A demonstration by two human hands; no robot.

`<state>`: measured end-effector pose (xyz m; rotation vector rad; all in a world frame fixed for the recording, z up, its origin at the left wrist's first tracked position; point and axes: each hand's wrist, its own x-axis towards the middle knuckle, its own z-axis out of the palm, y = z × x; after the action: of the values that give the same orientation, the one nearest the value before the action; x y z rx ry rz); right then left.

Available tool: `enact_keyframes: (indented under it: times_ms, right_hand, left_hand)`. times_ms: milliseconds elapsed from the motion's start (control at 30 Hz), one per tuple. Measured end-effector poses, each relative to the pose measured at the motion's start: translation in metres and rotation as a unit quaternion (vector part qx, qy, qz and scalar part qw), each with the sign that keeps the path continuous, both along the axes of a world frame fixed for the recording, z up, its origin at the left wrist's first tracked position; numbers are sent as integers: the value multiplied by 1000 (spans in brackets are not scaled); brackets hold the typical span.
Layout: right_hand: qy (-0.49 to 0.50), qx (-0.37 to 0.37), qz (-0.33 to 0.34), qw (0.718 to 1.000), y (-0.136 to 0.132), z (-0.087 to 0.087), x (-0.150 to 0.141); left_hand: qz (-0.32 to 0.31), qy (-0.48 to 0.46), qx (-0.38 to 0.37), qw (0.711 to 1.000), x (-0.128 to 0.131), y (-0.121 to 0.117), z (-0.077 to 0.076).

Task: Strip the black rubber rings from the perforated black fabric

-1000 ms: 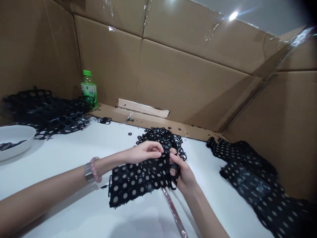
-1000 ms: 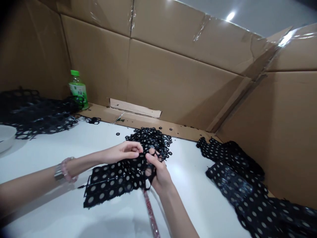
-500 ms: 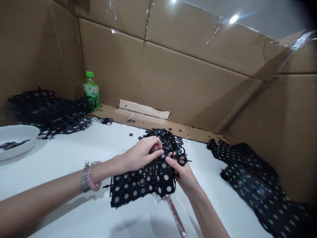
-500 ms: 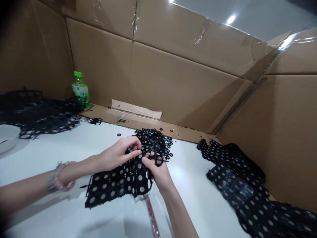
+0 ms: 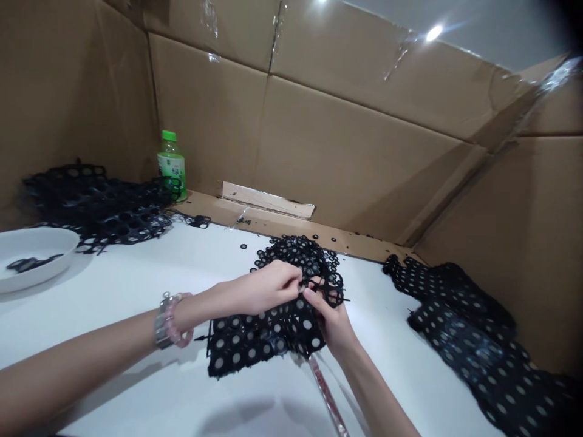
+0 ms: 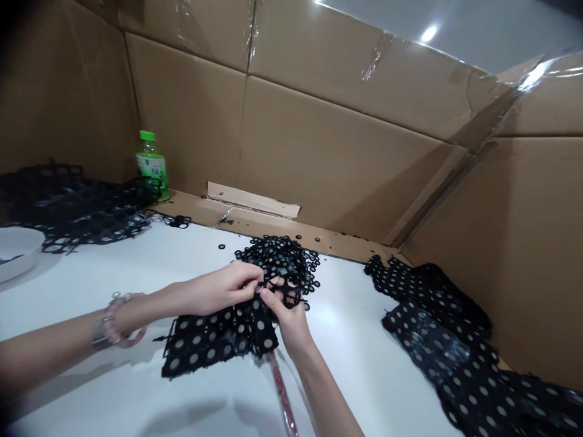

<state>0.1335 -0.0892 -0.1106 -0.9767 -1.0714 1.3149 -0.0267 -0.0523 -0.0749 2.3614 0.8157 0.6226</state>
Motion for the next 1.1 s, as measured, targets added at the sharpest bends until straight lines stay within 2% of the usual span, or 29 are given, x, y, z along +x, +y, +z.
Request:
enact_keyframes:
  times_ms: [133,233,367,433,567,700,767,833,967,1033,1100]
  right_hand:
    - [100,-81,-53,990,2,0,0]
    - [125,-116,-51,984,2,3,0]
    - [92,-114,-36,989,1,6,0]
    - [51,-114,-25,992,1,5,0]
    - [27,-140,-28,989,2,1,0]
    - [63,-149,-12,987,2,0,-1]
    - [94,-151,-13,984,2,1,-2]
    - [118,-151,-15,981,2,1,-3]
    - [134,-125,17,983,2,0,-3]
    - [130,-99,24,986,2,0,-2]
    - [129,-80,14,988,1,0,-2]
  left_hand:
    - [49,-50,3,998,0,8,-1]
    - [81,-75,0,994,-9,25,-4]
    - [222,-111,2,969,-35,57,-8]
    - [257,-91,18,962,-45,67,-11]
    - [209,-32,63,975,-39,70,-26]
    - [150,13,62,987,-21,66,-52]
    - [133,14,77,988,-17,63,-58]
    - [130,-7,112,985,-16,57,-53]
    - [97,-39,162,981,-10,28,-22]
    - [61,-25,149,987,-4,13,-10]
    - [35,-6,99,994,1,3,-5]
